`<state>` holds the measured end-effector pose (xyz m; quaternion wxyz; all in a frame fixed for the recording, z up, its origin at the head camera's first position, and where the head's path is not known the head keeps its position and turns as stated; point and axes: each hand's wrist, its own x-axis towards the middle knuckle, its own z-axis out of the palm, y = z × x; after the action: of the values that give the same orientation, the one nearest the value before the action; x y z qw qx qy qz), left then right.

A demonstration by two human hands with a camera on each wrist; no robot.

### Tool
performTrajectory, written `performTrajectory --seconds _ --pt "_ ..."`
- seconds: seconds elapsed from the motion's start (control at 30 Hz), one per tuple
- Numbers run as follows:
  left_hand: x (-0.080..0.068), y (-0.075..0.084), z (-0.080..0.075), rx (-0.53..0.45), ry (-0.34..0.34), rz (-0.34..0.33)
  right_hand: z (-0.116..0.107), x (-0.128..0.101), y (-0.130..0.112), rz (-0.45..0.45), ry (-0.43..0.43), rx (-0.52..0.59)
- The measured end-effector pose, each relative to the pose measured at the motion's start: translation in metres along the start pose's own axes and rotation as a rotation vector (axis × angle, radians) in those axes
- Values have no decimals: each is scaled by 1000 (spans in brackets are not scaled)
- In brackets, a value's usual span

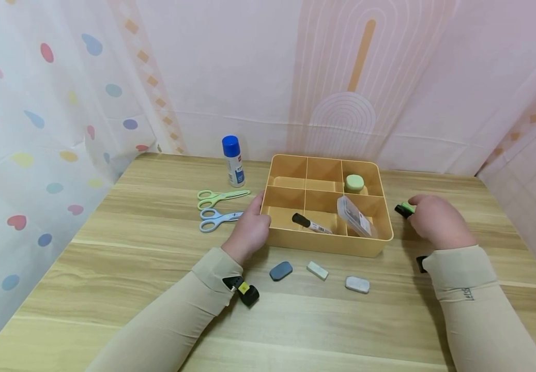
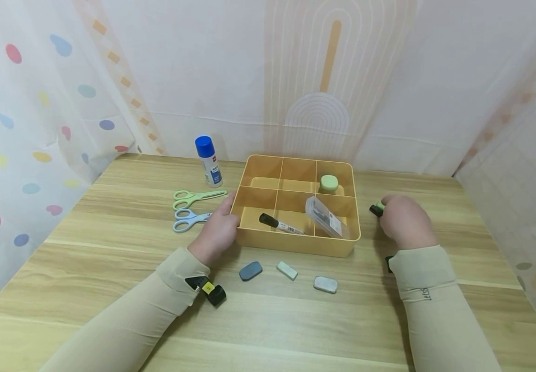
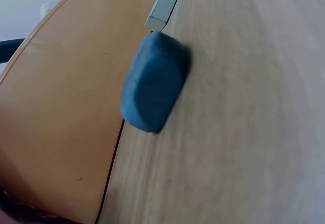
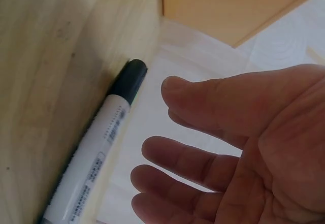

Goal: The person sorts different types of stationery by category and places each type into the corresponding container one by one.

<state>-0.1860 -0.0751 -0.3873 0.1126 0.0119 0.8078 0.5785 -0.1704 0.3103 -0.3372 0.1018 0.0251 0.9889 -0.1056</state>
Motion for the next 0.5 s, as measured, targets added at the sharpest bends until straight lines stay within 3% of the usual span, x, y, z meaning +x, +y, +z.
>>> performTrajectory --seconds 0.5 --pt "0 1 0 -9 -7 6 6 3 3 -20 24 -13"
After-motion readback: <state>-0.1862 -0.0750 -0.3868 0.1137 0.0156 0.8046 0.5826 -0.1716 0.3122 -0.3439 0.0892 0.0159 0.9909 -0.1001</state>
